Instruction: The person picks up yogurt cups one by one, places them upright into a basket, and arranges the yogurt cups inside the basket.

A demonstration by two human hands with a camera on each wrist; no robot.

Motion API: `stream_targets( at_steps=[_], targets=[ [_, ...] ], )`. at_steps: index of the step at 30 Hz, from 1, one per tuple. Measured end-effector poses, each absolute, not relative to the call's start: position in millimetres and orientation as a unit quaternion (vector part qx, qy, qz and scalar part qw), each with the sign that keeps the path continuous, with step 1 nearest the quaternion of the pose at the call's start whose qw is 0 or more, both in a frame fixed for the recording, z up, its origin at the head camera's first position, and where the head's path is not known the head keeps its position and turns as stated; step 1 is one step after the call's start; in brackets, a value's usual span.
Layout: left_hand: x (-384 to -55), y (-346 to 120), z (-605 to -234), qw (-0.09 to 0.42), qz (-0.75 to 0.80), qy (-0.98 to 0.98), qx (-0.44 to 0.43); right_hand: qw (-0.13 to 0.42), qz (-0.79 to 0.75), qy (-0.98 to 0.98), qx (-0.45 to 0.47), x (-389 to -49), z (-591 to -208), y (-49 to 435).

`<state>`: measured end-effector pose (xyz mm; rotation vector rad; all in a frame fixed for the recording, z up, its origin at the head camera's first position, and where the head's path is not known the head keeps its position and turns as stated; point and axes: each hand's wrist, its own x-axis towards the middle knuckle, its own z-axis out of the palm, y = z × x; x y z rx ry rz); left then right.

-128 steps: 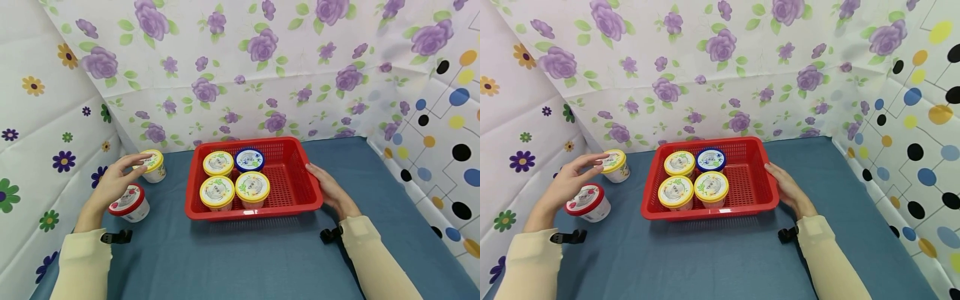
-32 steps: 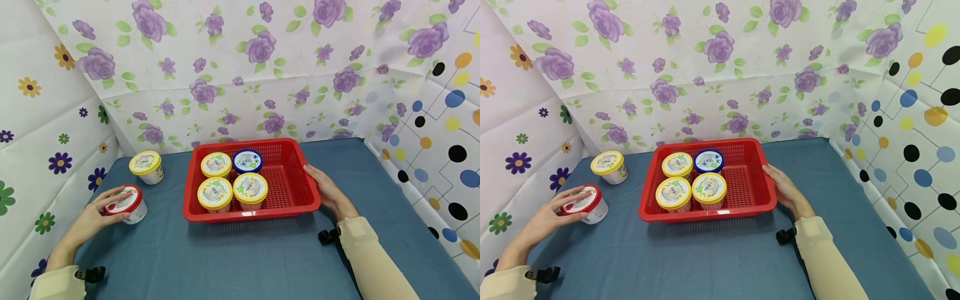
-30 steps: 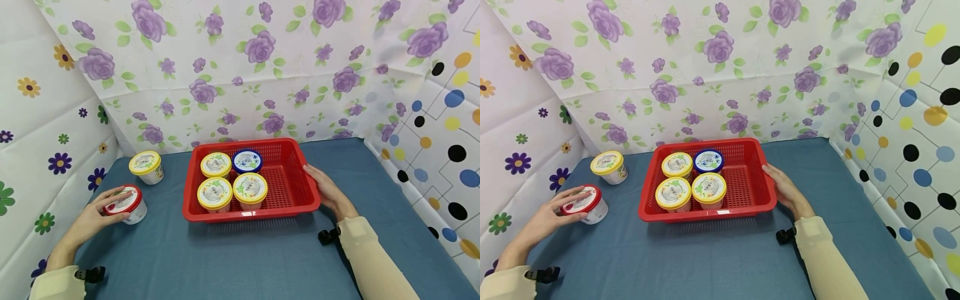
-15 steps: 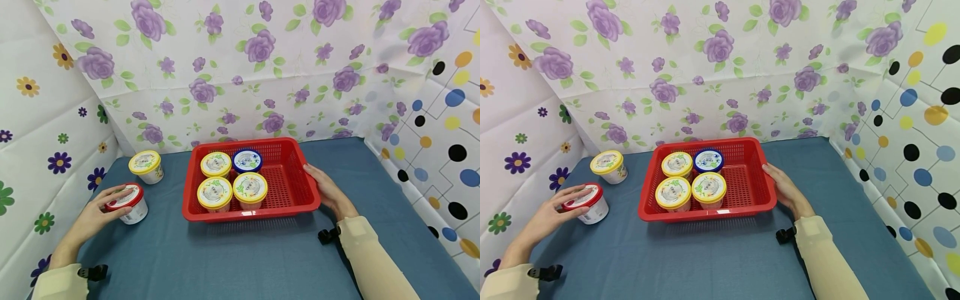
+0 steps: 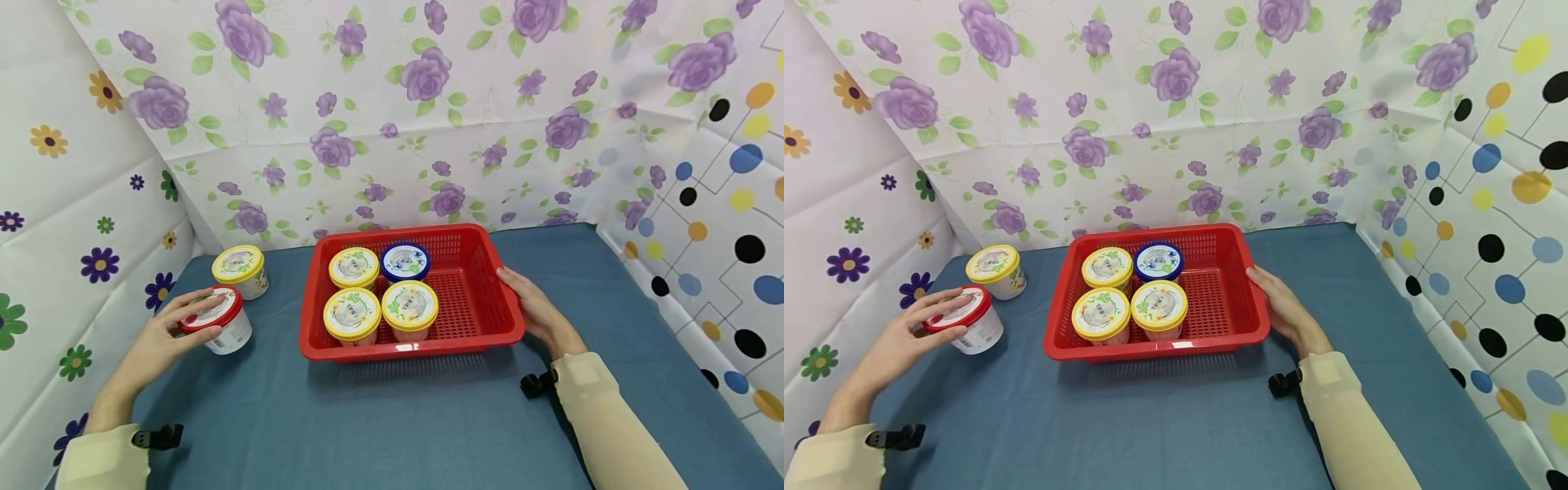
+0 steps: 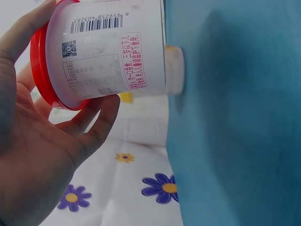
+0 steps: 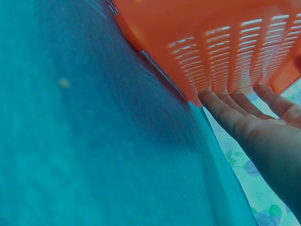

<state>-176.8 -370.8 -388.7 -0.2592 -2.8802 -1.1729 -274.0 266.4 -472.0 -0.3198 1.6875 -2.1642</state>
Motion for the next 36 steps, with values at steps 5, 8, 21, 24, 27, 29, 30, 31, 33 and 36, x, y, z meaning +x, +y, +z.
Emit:
stream_targets(
  at_steps=[5,8,21,24,27,29,30,31,33,36],
  targets=[
    [-180,-359,-380,0.025,-0.377,-0.921,-0.094,0.191,-0.771,0.595,-0.122,-274,-472,267],
    [-183,-352,-374,0.027,-0.385,-0.917,-0.105,0.191,-0.771,0.594,-0.125,-274,-472,267],
    [-195,-331,-364,0.044,-0.405,-0.903,-0.138,0.190,-0.770,0.599,-0.111,-274,-471,266],
    [-196,-328,-363,0.050,-0.412,-0.899,-0.138,0.191,-0.771,0.597,-0.111,-275,-471,265],
    [-197,-325,-360,0.053,-0.414,-0.899,-0.137,0.193,-0.772,0.594,-0.120,-275,-472,266],
    [-198,-323,-359,0.054,-0.415,-0.898,-0.138,0.194,-0.772,0.592,-0.126,-275,-472,266],
    [-198,-321,-358,0.053,-0.418,-0.896,-0.139,0.194,-0.772,0.592,-0.127,-275,-472,266],
    [-199,-320,-357,0.052,-0.421,-0.894,-0.141,0.192,-0.771,0.593,-0.129,-275,-473,266],
    [-200,-317,-355,0.052,-0.429,-0.890,-0.145,0.189,-0.769,0.597,-0.128,-275,-473,266],
    [-203,-313,-353,0.053,-0.437,-0.884,-0.158,0.184,-0.767,0.603,-0.122,-275,-473,266]
  ],
)
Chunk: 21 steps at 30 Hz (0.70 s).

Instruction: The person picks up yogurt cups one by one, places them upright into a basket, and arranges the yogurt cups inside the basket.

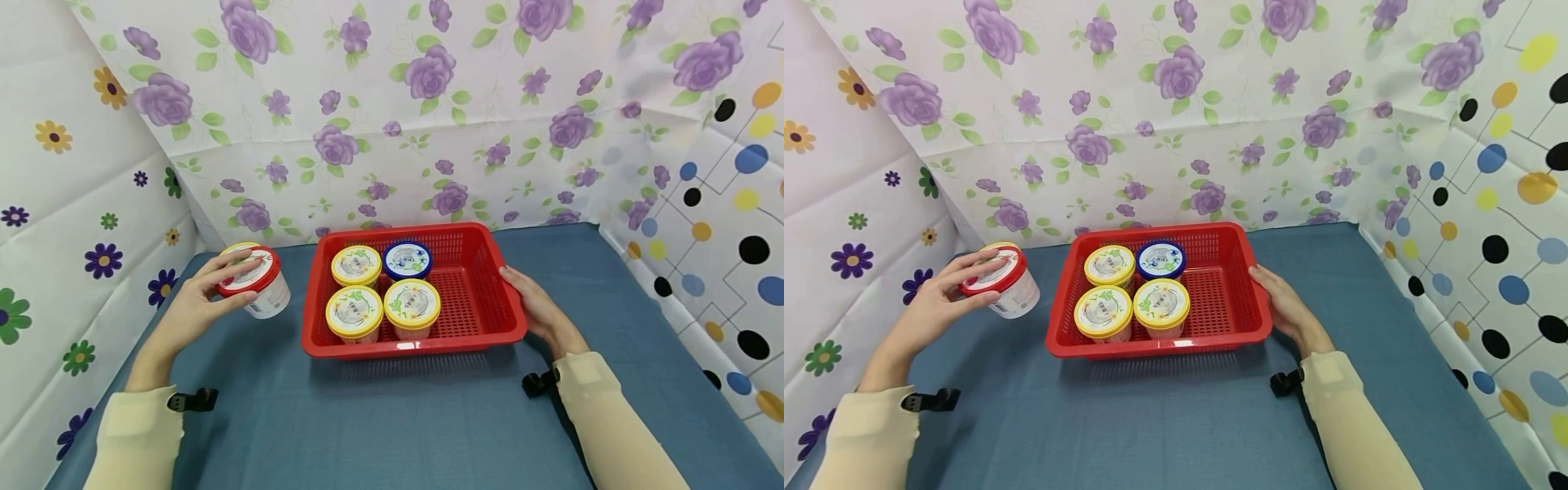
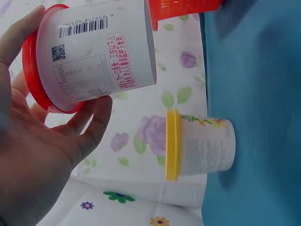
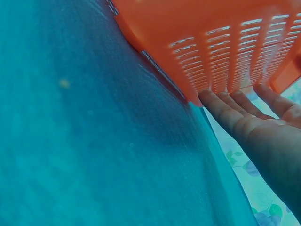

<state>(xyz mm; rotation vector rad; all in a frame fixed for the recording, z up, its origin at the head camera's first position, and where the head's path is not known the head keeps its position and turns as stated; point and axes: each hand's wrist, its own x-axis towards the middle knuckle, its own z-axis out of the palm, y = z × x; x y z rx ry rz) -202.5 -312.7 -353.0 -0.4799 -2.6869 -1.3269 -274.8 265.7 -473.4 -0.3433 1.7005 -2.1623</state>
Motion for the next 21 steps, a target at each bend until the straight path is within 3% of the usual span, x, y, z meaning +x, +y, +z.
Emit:
stream_targets(
  at_steps=[21],
  targets=[
    [-215,-293,-350,0.067,-0.424,-0.880,-0.204,0.186,-0.766,0.603,-0.123,-275,-473,266]
  ],
)
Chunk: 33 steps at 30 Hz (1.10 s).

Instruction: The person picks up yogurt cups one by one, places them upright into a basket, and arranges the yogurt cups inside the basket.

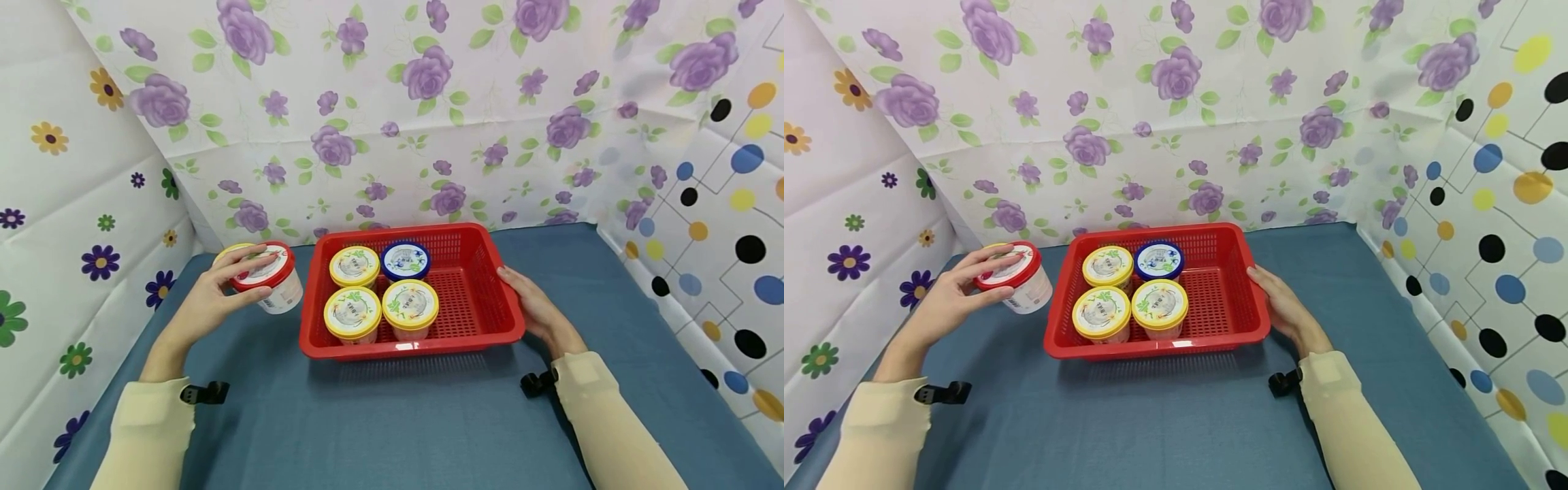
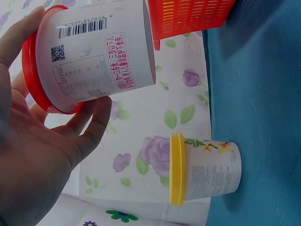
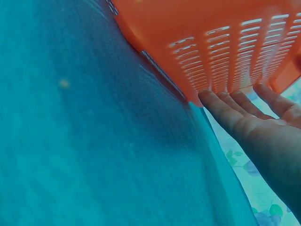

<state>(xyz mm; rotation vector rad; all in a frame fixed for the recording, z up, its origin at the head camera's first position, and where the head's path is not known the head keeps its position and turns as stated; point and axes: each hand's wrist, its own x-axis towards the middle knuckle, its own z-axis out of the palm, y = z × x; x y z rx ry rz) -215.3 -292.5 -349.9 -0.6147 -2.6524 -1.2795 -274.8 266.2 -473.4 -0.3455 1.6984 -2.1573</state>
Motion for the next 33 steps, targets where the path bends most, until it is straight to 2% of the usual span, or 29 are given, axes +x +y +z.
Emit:
stream_targets(
  at_steps=[33],
  targets=[
    [-246,-234,-332,0.027,-0.425,-0.866,-0.261,0.187,-0.771,0.596,-0.126,-275,-474,266]
  ],
)
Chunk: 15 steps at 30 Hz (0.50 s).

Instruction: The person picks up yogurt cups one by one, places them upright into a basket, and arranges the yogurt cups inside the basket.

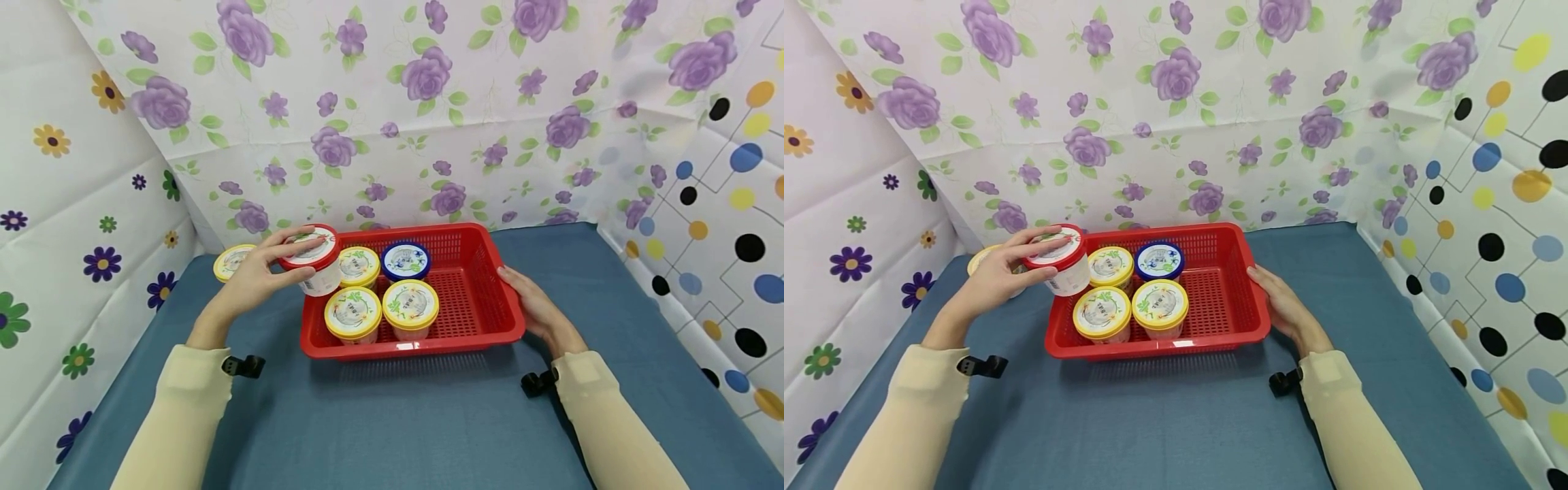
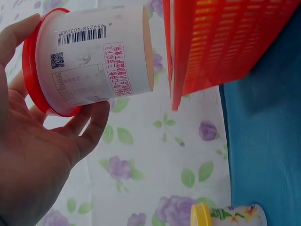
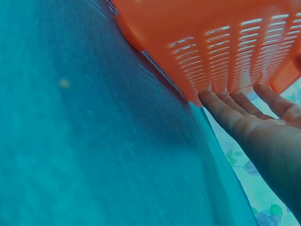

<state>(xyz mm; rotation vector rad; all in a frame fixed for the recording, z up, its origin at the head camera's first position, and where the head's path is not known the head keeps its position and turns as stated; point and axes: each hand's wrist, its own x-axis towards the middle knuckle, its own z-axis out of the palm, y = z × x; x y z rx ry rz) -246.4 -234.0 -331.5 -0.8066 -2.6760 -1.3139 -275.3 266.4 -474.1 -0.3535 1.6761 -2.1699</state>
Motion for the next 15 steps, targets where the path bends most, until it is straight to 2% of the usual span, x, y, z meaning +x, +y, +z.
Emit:
stream_targets(
  at_steps=[15],
  targets=[
    [-259,-204,-326,0.005,-0.421,-0.861,-0.284,0.186,-0.771,0.593,-0.137,-275,-475,266]
  ],
)
